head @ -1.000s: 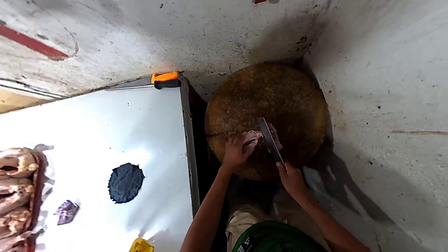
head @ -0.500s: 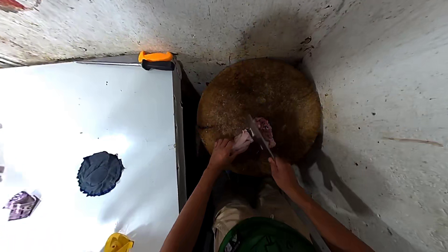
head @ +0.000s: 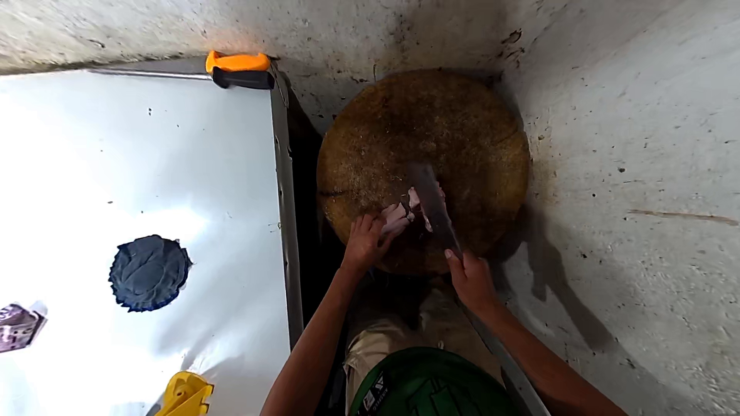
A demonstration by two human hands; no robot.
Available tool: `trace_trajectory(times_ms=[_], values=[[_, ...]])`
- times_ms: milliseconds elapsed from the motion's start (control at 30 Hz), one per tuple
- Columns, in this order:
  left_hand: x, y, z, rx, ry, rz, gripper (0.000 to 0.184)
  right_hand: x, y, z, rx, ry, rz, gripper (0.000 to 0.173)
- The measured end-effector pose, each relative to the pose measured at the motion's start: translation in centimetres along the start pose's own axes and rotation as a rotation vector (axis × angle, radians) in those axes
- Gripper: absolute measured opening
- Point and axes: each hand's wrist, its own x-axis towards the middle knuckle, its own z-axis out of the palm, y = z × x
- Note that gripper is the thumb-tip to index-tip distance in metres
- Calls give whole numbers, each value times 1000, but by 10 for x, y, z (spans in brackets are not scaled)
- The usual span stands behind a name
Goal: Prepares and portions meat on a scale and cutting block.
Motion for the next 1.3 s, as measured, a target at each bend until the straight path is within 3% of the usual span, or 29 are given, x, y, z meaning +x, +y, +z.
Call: trace_trajectory(times_ms=[67, 133, 200, 267, 300, 467, 600, 667, 767, 900, 1000, 1067, 1100, 1167, 1200, 1233, 1300], values=[[-8, -6, 7, -4, 57, 44, 30, -3, -19, -4, 208, 155, -217, 38], [-11, -11, 12, 8, 74, 54, 23, -4, -24, 10, 296, 198, -315, 37], [-8, -12, 13, 33, 84, 48, 21, -5, -6, 31, 97, 73, -198, 39], [-7, -10, 14, 53, 78, 43, 21, 2, 7, 37, -151, -328, 154, 43], [-6, -9, 14, 61, 83, 47, 21, 8, 11, 39, -206, -418, 239, 45], [-9, -10, 12, 25, 76, 19, 22, 13, 22, 40, -143, -398, 220, 44], [-9, -10, 16, 30, 100, 38, 20, 44, 58, 24, 279, -515, 338, 30], [-7, -9, 11, 18, 87, 36, 22, 52, 62, 19, 383, -476, 384, 28], [-16, -9, 6, -31, 109, 28, 24, 32, 40, 13, 218, -286, 288, 39], [-20, -14, 6, -39, 129, 46, 20, 1, -9, 1, 283, 81, 17, 40], [-19, -17, 11, -24, 136, 42, 19, -13, -36, 6, 374, 221, -213, 38], [-19, -18, 13, -2, 138, 50, 18, -20, -27, 27, 221, 188, -235, 38], [-19, -18, 13, 10, 137, 56, 18, -21, -16, 36, 76, 81, -156, 39], [-18, -17, 12, 28, 122, 54, 19, -13, 2, 44, -146, -289, 173, 43], [-18, -16, 12, 27, 112, 51, 19, -11, 8, 43, -172, -353, 263, 44], [-17, -16, 11, 22, 114, 50, 19, -11, 10, 37, -147, -327, 287, 46], [-19, -17, 11, -11, 131, 50, 18, -26, 9, 25, -28, -91, 139, 46]])
